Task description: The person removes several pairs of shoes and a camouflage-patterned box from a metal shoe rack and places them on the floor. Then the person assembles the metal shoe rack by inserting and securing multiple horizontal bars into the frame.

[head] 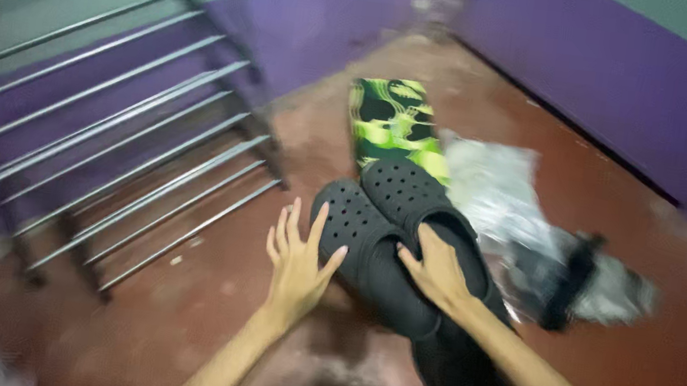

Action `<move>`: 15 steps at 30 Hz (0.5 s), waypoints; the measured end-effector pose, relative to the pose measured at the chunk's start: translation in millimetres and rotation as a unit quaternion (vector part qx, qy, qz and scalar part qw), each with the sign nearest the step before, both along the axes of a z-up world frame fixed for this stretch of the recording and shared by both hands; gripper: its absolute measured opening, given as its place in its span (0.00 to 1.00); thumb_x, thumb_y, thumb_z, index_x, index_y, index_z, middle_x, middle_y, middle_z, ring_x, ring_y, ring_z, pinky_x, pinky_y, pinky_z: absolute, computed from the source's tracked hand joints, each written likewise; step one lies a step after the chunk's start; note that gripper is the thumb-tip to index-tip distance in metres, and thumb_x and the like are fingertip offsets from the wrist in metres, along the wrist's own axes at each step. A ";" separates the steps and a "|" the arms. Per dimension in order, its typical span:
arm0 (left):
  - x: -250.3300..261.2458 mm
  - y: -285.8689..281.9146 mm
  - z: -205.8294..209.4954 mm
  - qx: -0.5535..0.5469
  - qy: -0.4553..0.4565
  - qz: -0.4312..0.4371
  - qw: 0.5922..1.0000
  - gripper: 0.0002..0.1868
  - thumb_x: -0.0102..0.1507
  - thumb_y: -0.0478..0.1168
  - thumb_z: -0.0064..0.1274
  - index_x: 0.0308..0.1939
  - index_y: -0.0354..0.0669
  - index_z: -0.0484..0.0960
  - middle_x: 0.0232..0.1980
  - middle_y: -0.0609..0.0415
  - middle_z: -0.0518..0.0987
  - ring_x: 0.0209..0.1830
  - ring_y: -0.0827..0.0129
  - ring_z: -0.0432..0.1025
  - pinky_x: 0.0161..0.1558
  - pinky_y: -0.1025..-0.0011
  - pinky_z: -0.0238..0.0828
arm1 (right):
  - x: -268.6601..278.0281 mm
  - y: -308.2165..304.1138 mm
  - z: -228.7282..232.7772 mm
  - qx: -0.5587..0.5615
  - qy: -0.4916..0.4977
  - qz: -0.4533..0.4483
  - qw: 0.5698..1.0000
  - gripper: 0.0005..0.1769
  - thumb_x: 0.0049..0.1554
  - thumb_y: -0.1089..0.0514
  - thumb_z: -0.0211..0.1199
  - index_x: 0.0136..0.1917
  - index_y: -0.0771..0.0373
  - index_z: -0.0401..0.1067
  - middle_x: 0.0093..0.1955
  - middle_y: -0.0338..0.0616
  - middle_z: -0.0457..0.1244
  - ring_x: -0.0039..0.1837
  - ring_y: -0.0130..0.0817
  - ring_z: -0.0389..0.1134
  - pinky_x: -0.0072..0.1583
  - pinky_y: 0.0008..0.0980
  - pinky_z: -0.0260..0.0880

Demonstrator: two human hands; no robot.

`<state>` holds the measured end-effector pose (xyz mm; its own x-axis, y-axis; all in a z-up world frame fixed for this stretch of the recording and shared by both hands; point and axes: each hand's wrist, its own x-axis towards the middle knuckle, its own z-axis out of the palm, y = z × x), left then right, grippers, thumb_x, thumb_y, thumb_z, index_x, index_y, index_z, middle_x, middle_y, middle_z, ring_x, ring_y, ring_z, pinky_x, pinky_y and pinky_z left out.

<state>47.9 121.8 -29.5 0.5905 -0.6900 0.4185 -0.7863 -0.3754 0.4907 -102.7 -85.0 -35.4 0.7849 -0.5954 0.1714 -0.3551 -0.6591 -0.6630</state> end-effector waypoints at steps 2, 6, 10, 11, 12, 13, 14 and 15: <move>-14.6 -43.8 12.5 0.008 -0.013 -0.052 0.999 0.42 0.65 0.59 0.52 0.79 0.52 0.57 0.81 0.32 0.48 0.80 0.34 0.41 0.72 0.36 0.34 | -36.9 -24.9 6.2 -0.013 -0.004 -0.053 0.998 0.21 0.55 0.50 0.66 0.52 0.68 0.67 0.50 0.67 0.65 0.56 0.67 0.66 0.55 0.53 0.67; -66.0 -132.1 28.5 0.022 -0.042 -0.162 0.986 0.42 0.65 0.61 0.51 0.80 0.55 0.56 0.81 0.34 0.48 0.80 0.36 0.43 0.73 0.36 0.36 | -123.2 -70.3 16.9 -0.010 -0.012 -0.169 0.986 0.22 0.56 0.49 0.65 0.51 0.69 0.65 0.50 0.68 0.64 0.53 0.66 0.67 0.53 0.53 0.66; -119.6 -205.5 21.9 0.020 -0.051 -0.265 0.963 0.43 0.65 0.62 0.52 0.80 0.57 0.56 0.81 0.35 0.48 0.80 0.35 0.43 0.72 0.35 0.36 | -206.1 -100.2 13.2 0.019 0.004 -0.298 0.954 0.23 0.56 0.48 0.64 0.52 0.69 0.63 0.47 0.68 0.63 0.49 0.64 0.67 0.53 0.52 0.66; -132.7 -223.1 15.6 0.016 -0.054 -0.282 0.958 0.43 0.64 0.62 0.52 0.79 0.58 0.56 0.81 0.35 0.48 0.80 0.34 0.43 0.71 0.35 0.36 | -226.1 -105.1 6.7 0.012 0.013 -0.326 0.945 0.23 0.57 0.49 0.64 0.51 0.70 0.63 0.47 0.68 0.63 0.49 0.64 0.66 0.53 0.52 0.65; -147.3 -239.5 11.0 0.013 -0.058 -0.298 0.953 0.43 0.64 0.63 0.52 0.79 0.59 0.56 0.81 0.34 0.48 0.79 0.34 0.43 0.71 0.34 0.36 | -247.2 -109.4 0.0 0.006 0.021 -0.351 0.936 0.23 0.57 0.49 0.64 0.51 0.70 0.62 0.47 0.68 0.62 0.50 0.64 0.65 0.53 0.52 0.65; -162.4 -256.4 6.1 0.013 -0.052 -0.313 0.948 0.42 0.65 0.63 0.52 0.79 0.59 0.56 0.81 0.34 0.48 0.79 0.33 0.43 0.71 0.34 0.36 | -269.5 -113.9 -8.4 0.001 0.030 -0.377 0.926 0.23 0.58 0.49 0.64 0.51 0.70 0.61 0.47 0.69 0.62 0.50 0.64 0.65 0.53 0.52 0.64; -176.6 -268.5 -2.5 0.017 -0.043 -0.325 0.944 0.42 0.65 0.63 0.52 0.79 0.59 0.56 0.81 0.34 0.48 0.79 0.33 0.43 0.71 0.34 0.35 | -291.2 -115.7 -21.9 -0.001 0.029 -0.397 0.917 0.24 0.59 0.49 0.64 0.53 0.71 0.62 0.51 0.69 0.62 0.53 0.65 0.64 0.56 0.52 0.64; -190.7 -277.7 -12.4 0.022 -0.035 -0.337 0.941 0.41 0.66 0.63 0.52 0.79 0.59 0.56 0.81 0.34 0.48 0.79 0.33 0.43 0.71 0.34 0.35 | -312.0 -118.1 -37.7 -0.007 0.028 -0.414 0.910 0.25 0.59 0.48 0.64 0.55 0.71 0.61 0.53 0.69 0.61 0.55 0.64 0.63 0.57 0.52 0.63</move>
<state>-142.8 -155.9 -41.9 -0.0155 -0.9149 0.4033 -0.8829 0.2019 0.4240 -414.6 -203.1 -73.1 0.0753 -0.9846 0.1580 -0.7665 -0.1585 -0.6224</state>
